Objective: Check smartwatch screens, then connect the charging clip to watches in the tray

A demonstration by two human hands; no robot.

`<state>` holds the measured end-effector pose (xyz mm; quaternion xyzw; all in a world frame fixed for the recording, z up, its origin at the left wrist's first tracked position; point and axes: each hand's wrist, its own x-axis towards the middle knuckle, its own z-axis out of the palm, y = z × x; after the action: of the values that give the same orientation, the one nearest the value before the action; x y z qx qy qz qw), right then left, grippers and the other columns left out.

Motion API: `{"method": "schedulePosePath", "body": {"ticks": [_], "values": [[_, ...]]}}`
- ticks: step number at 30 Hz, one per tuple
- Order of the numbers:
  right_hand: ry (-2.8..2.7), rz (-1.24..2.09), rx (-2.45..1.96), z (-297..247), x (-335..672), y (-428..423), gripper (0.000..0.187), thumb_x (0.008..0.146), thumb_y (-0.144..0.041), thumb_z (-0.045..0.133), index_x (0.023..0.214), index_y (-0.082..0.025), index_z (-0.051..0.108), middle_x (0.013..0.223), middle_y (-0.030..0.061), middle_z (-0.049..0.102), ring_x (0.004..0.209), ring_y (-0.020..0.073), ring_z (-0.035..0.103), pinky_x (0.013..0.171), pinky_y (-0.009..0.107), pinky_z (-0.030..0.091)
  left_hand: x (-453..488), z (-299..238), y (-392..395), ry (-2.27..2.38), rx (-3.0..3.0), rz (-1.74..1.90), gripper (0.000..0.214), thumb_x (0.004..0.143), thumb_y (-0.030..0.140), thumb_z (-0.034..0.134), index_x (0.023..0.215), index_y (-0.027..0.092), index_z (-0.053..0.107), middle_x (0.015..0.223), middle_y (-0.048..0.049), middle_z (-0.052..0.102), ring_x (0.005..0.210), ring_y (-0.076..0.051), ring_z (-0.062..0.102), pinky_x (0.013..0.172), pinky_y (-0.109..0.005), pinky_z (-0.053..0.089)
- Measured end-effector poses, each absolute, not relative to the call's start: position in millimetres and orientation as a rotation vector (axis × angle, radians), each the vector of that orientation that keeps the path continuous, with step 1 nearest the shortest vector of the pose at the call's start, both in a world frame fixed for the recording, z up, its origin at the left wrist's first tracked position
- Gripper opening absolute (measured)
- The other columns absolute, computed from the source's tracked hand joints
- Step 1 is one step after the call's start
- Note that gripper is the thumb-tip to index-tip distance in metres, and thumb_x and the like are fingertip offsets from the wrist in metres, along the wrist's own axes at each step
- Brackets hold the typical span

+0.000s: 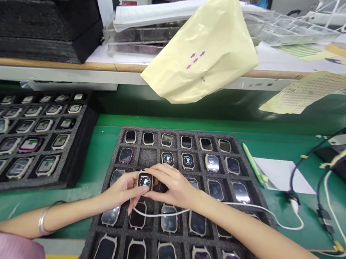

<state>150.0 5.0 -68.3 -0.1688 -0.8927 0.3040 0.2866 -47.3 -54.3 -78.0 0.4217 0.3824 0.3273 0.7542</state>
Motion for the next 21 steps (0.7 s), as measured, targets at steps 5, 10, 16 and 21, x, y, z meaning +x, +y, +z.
{"method": "schedulePosePath", "body": {"ticks": [5, 10, 16, 21], "values": [[-2.394, 0.778, -0.475, -68.4, 149.3, 3.4, 0.044, 0.088, -0.029, 0.066, 0.126, -0.015, 0.050, 0.105, 0.0135, 0.061, 0.092, 0.0249, 0.060, 0.076, 0.040, 0.055, -46.4, -77.5, -53.7, 0.819, 0.926, 0.725, 0.030, 0.084, 0.035, 0.061, 0.101, 0.012, 0.052, 0.049, 0.0046, 0.056, 0.033, -0.009, 0.050, 0.034, -0.015, 0.041], [-2.367, 0.791, -0.491, -69.0, 148.1, 1.6, 0.042, 0.087, -0.027, 0.065, 0.125, -0.014, 0.051, 0.104, 0.0132, 0.061, 0.087, 0.0235, 0.061, 0.073, 0.039, 0.056, -46.5, -74.5, -53.3, 0.829, 0.935, 0.726, 0.031, 0.084, 0.037, 0.062, 0.099, 0.012, 0.053, 0.047, 0.0045, 0.055, 0.032, -0.009, 0.050, 0.033, -0.015, 0.039], [-2.367, 0.774, -0.515, -67.3, 146.1, 0.8, 0.039, 0.088, -0.027, 0.064, 0.123, -0.015, 0.052, 0.098, 0.0111, 0.062, 0.076, 0.0203, 0.059, 0.067, 0.037, 0.056, -45.2, -74.4, -53.1, 0.839, 0.955, 0.719, 0.033, 0.083, 0.040, 0.061, 0.098, 0.012, 0.052, 0.047, 0.0047, 0.054, 0.033, -0.009, 0.048, 0.034, -0.016, 0.035], [-2.308, 0.830, -0.529, -62.8, 145.7, 0.2, 0.035, 0.084, -0.024, 0.065, 0.116, -0.016, 0.054, 0.097, 0.0095, 0.063, 0.084, 0.0232, 0.060, 0.072, 0.038, 0.054, -45.0, -72.3, -57.0, 0.863, 1.025, 0.699, 0.038, 0.085, 0.043, 0.058, 0.109, 0.014, 0.048, 0.053, 0.0077, 0.048, 0.037, -0.007, 0.041, 0.038, -0.018, 0.031]]}}
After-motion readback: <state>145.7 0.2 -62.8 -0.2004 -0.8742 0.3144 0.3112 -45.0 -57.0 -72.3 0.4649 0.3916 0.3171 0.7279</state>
